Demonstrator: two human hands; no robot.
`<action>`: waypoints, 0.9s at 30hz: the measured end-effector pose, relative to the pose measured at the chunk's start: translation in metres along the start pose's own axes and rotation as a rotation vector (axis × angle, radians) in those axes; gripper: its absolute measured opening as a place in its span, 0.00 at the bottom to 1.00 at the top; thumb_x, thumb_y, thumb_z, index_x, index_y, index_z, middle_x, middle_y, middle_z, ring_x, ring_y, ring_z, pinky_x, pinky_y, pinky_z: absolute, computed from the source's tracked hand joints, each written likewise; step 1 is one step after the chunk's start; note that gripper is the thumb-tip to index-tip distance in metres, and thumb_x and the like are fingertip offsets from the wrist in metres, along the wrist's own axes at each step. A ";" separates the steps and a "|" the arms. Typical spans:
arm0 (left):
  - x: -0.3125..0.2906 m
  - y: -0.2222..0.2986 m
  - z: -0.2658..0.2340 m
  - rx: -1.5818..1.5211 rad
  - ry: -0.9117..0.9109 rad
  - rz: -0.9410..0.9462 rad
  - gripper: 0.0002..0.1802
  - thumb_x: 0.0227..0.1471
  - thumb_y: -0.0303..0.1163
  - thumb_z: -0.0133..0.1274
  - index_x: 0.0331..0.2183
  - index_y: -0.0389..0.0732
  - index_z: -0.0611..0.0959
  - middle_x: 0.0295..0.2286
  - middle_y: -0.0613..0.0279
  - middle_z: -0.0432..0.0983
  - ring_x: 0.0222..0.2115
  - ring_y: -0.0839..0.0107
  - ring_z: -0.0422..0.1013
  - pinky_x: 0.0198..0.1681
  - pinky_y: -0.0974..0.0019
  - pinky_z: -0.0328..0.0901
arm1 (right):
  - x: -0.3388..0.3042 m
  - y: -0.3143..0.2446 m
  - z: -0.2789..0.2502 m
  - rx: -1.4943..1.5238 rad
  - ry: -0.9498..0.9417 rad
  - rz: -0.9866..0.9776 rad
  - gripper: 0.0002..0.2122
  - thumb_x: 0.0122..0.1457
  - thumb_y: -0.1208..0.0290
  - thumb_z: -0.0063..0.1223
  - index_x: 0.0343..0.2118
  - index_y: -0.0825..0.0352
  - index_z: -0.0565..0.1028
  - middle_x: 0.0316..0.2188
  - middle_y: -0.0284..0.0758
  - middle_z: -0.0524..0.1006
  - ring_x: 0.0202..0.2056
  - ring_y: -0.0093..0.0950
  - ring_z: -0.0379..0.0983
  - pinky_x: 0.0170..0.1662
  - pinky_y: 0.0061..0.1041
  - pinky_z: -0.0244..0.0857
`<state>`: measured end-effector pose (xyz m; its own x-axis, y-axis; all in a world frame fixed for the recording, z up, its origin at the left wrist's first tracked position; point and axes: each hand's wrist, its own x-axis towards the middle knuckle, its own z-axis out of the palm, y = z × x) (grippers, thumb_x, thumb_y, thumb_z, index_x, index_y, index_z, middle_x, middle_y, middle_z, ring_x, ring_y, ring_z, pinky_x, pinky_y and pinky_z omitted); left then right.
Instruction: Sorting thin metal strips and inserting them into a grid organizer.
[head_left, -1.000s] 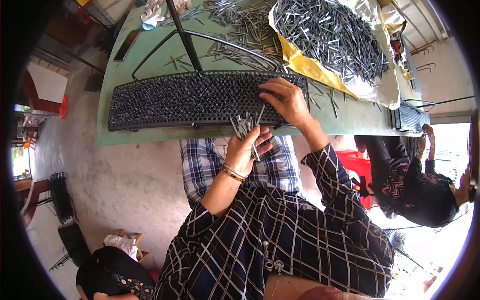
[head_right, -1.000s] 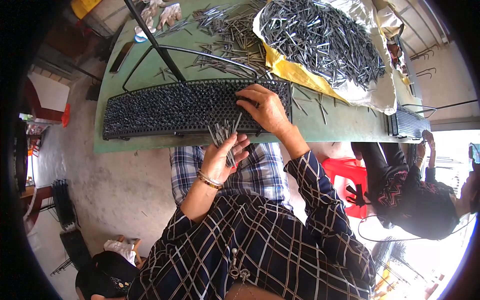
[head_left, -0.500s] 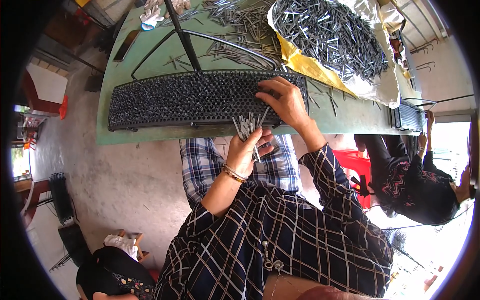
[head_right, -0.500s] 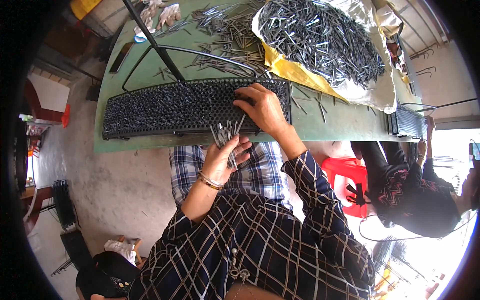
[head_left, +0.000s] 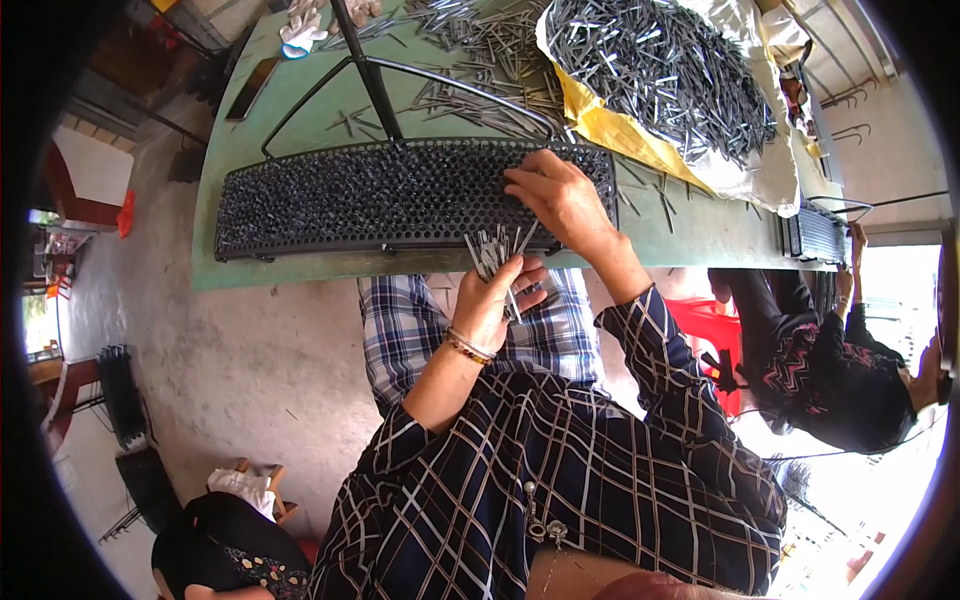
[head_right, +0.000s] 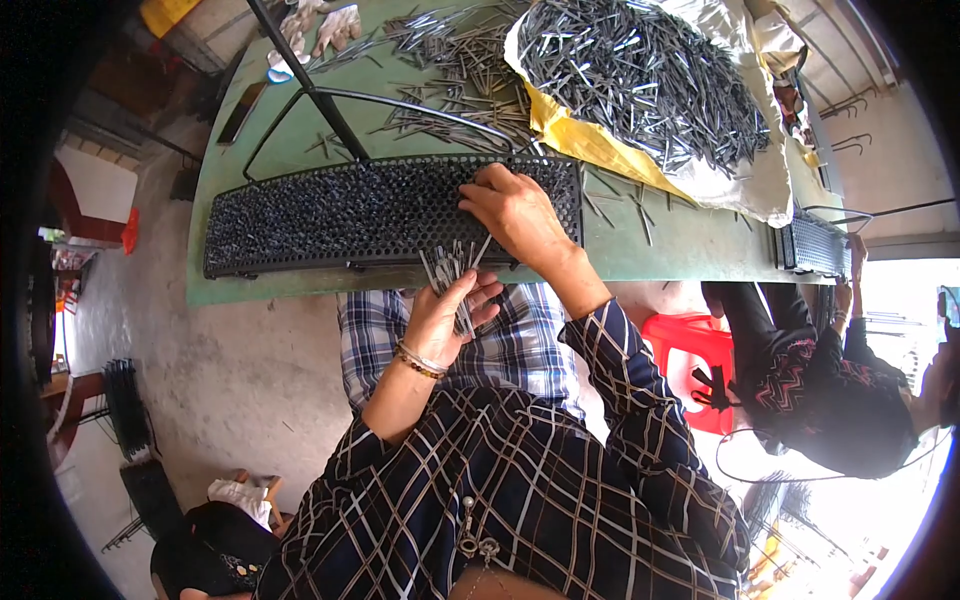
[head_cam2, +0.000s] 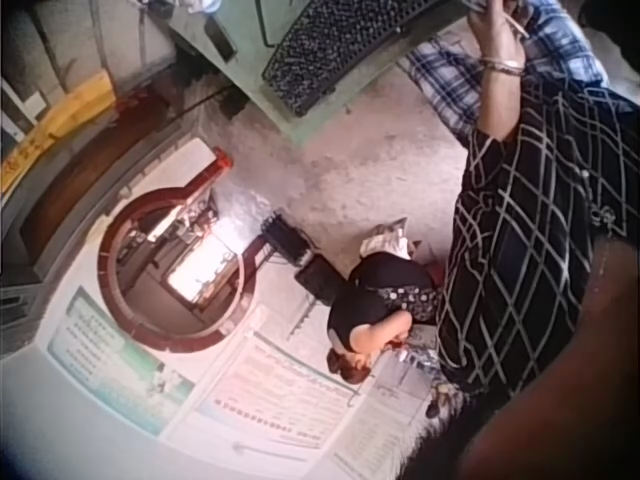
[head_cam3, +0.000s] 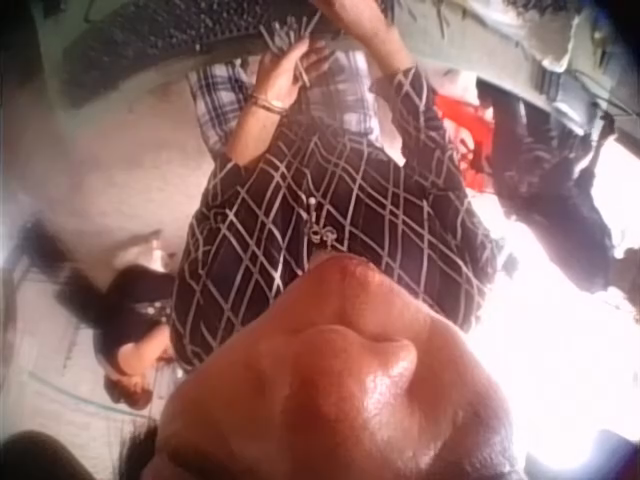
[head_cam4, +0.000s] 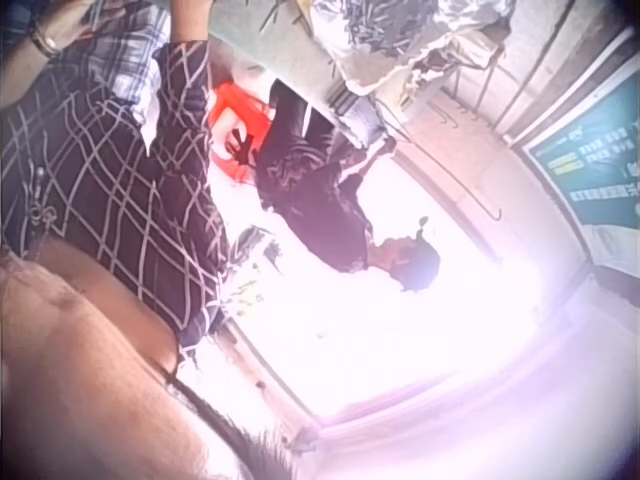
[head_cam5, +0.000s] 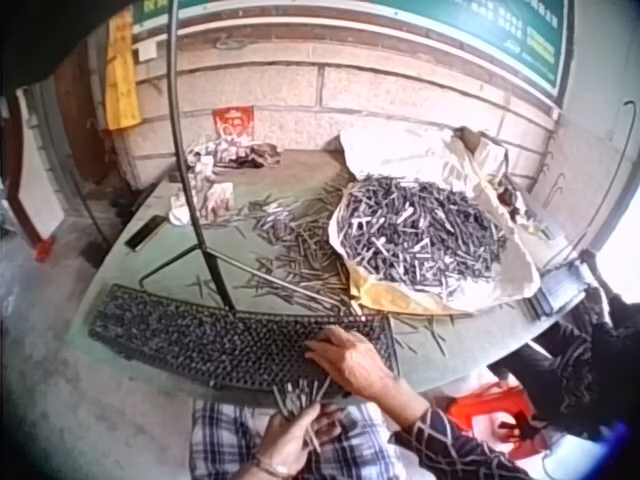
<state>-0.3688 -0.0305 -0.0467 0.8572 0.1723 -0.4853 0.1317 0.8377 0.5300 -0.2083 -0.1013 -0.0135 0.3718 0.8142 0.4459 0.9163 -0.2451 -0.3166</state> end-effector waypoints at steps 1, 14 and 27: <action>0.001 0.000 0.000 0.002 0.007 0.001 0.11 0.55 0.32 0.50 0.38 0.37 0.75 0.35 0.57 0.75 0.37 0.67 0.73 0.34 0.65 0.73 | -0.003 -0.001 -0.002 0.131 0.069 0.096 0.08 0.51 0.74 0.56 0.35 0.67 0.78 0.30 0.36 0.73 0.30 0.34 0.72 0.34 0.27 0.66; 0.001 -0.002 0.008 0.039 -0.029 0.012 0.13 0.55 0.34 0.50 0.41 0.39 0.75 0.37 0.57 0.76 0.37 0.67 0.74 0.33 0.67 0.73 | -0.035 -0.017 -0.026 0.830 -0.112 0.719 0.10 0.55 0.69 0.55 0.33 0.72 0.77 0.21 0.29 0.76 0.22 0.14 0.67 0.24 0.17 0.63; 0.007 -0.001 0.000 0.020 -0.011 -0.028 0.12 0.54 0.33 0.50 0.40 0.38 0.74 0.37 0.54 0.76 0.35 0.68 0.74 0.32 0.67 0.73 | -0.023 0.004 -0.015 0.425 0.340 0.572 0.08 0.53 0.72 0.57 0.34 0.71 0.77 0.22 0.31 0.76 0.21 0.14 0.67 0.26 0.15 0.62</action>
<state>-0.3630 -0.0300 -0.0502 0.8584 0.1434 -0.4925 0.1651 0.8317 0.5301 -0.2107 -0.1290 -0.0127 0.8564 0.3997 0.3269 0.4590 -0.2993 -0.8365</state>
